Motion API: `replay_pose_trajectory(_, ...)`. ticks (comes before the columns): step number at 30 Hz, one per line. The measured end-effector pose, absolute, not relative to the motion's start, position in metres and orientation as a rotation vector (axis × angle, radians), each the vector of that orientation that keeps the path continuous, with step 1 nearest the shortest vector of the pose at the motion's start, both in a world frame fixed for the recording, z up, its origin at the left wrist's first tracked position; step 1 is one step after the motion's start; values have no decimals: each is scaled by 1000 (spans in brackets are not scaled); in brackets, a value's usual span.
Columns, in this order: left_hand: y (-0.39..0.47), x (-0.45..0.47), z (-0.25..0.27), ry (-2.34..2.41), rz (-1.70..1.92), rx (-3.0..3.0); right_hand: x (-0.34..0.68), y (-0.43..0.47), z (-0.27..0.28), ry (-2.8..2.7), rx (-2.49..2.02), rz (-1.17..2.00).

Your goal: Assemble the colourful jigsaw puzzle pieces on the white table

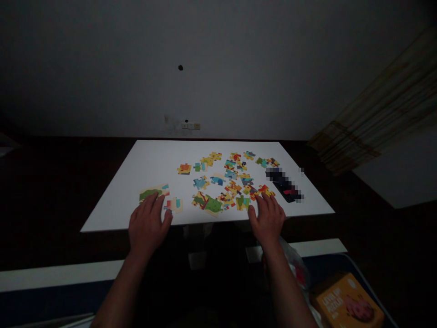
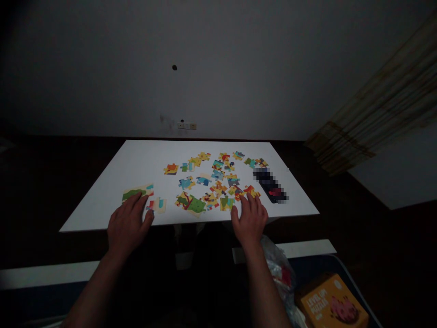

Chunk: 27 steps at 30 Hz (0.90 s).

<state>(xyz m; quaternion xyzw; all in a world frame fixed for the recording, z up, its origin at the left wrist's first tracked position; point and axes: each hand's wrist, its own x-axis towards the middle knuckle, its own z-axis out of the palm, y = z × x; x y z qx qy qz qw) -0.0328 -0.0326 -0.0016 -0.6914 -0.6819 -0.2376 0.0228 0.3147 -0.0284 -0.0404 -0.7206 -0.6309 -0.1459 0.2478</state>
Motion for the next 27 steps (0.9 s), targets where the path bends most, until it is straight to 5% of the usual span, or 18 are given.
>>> replay_pose_trajectory(27, -33, -34, 1, -2093, -468, -2101, 314, -29, -42, -1735, -1955, -421)
